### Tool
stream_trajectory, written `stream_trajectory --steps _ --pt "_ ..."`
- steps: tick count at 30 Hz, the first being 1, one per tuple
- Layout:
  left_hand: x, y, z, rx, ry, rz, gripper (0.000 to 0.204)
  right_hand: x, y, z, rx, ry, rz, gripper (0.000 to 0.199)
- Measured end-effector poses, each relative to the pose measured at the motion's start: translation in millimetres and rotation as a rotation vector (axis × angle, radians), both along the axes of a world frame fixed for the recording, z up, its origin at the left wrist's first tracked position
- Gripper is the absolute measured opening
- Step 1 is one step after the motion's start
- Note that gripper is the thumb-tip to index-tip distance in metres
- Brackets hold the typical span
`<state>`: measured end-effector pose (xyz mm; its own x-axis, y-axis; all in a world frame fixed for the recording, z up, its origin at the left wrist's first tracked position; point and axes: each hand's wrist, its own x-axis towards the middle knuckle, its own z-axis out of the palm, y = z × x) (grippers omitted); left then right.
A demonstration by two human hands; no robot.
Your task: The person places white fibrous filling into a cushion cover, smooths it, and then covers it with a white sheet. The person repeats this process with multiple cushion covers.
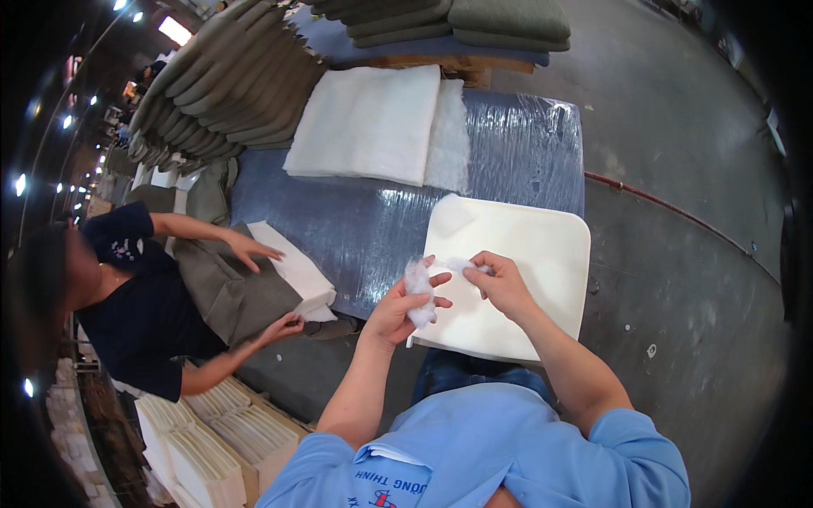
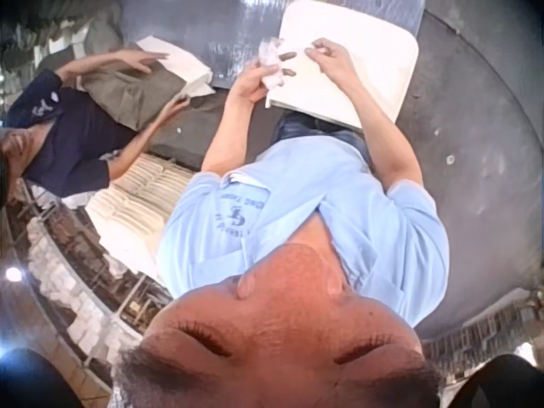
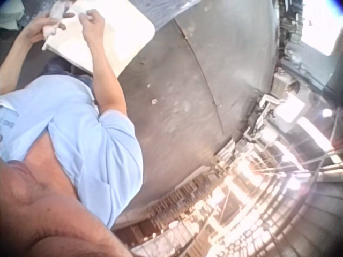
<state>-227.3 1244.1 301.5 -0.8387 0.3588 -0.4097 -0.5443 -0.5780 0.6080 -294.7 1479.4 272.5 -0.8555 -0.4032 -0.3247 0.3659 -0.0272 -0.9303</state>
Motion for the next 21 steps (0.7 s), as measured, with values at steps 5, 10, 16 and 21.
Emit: stream_trajectory --steps 5,10,16,21 --pt "24.5 23.1 11.4 0.058 0.04 0.191 0.078 30.0 5.1 14.0 0.216 0.441 0.145 0.032" --pt "63.9 30.6 -14.8 -0.021 -0.107 0.397 0.064 79.1 -24.2 51.6 0.389 0.692 0.47 0.074" --pt "171.3 17.5 -30.6 0.148 -0.066 0.092 0.046 153.0 -35.4 36.2 0.425 0.756 0.645 0.047" --pt "284.7 -21.6 -32.4 0.491 -0.087 0.348 0.043 231.5 -74.4 22.7 0.331 0.918 0.741 0.04"
